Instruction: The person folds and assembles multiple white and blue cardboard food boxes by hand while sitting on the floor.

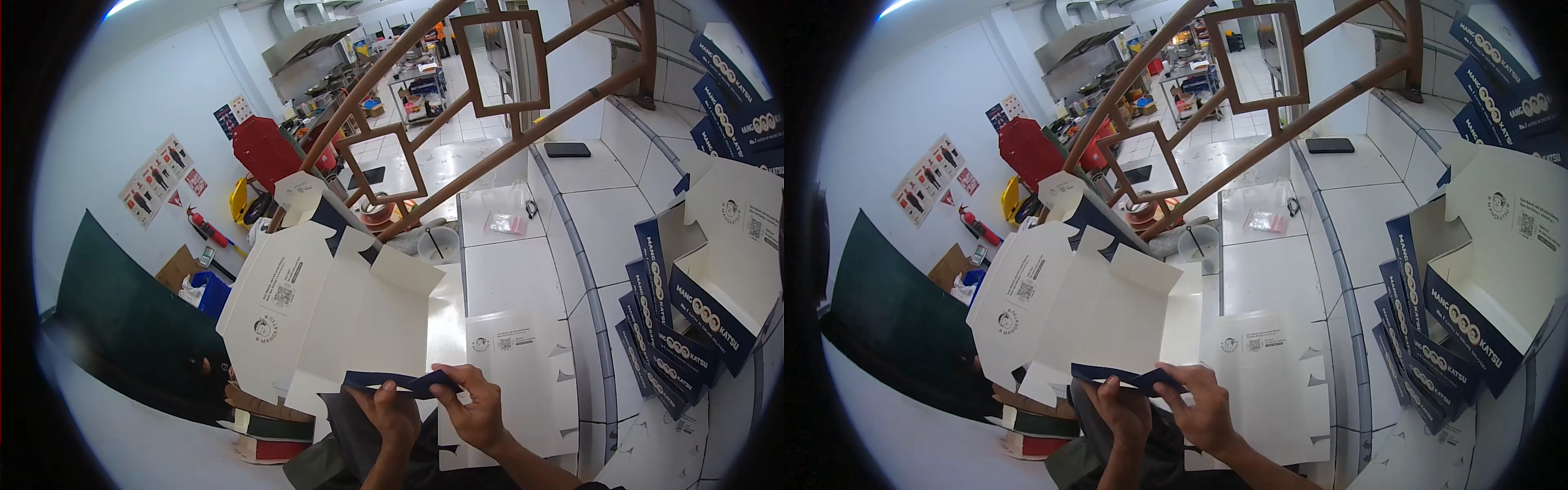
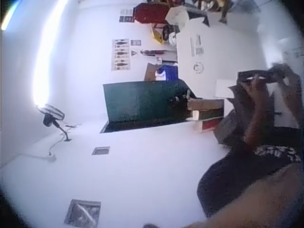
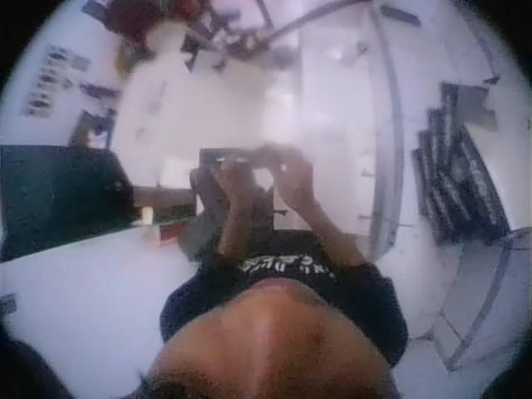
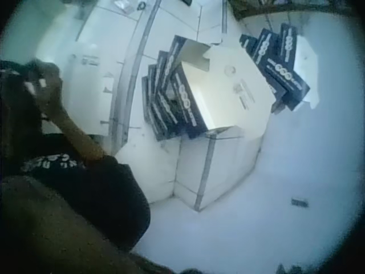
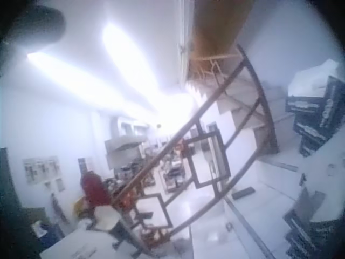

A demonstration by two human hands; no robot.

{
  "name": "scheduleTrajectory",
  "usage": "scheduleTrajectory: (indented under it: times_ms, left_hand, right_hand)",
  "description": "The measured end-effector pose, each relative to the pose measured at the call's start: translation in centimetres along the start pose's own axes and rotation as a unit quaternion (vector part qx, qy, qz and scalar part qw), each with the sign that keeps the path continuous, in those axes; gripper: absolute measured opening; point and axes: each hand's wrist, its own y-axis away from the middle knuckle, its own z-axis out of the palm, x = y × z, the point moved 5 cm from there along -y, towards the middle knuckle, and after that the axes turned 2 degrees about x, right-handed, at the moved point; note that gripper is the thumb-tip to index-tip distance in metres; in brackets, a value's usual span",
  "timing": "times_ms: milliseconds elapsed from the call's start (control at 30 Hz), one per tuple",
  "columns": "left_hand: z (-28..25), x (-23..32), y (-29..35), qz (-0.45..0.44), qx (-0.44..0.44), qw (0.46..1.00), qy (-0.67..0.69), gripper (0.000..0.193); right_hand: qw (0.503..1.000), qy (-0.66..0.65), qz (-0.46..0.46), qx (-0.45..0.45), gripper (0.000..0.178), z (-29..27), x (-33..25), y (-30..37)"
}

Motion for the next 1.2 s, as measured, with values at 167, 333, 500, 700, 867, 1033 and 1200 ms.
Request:
scheduleTrajectory:
  times_ms: [167,333,500,700,867,1033,1200]
  left_hand:
    - [0.6,0.0,0.2,-0.025,-0.014,0.999,-0.036,0.067]
    - [-0.2,-1.2,0.6,-0.031,-0.059,0.996,-0.05,0.059]
    - [-1.7,-1.0,0.0,-0.007,-0.108,0.986,-0.129,0.071]
    - [-0.8,2.3,-2.1,0.006,-0.128,0.986,-0.108,0.066]
    - [-4.3,3.3,-3.9,-0.044,-0.086,0.984,-0.152,0.073]
    - [-1.7,5.1,-2.2,0.082,-0.193,0.977,-0.035,0.066]
    - [4.9,6.3,0.3,0.387,-0.273,0.817,-0.328,0.056]
  right_hand:
    - [0.997,0.054,-0.039,0.028,0.03,-0.3,-1.0,-0.4]
    - [0.976,0.173,-0.13,-0.032,0.04,-0.1,-1.4,-0.1]
    - [0.976,0.14,-0.123,-0.115,0.046,-0.2,-2.5,-0.9]
    - [0.919,0.355,-0.148,-0.087,0.053,-2.6,-0.3,-2.3]
    - [0.903,0.392,-0.172,-0.039,0.034,-5.4,-0.9,-4.0]
    - [0.927,0.268,-0.234,-0.115,0.022,-4.0,-6.2,-4.7]
    - [0.955,-0.044,-0.15,-0.254,0.022,-1.3,-10.2,-5.3]
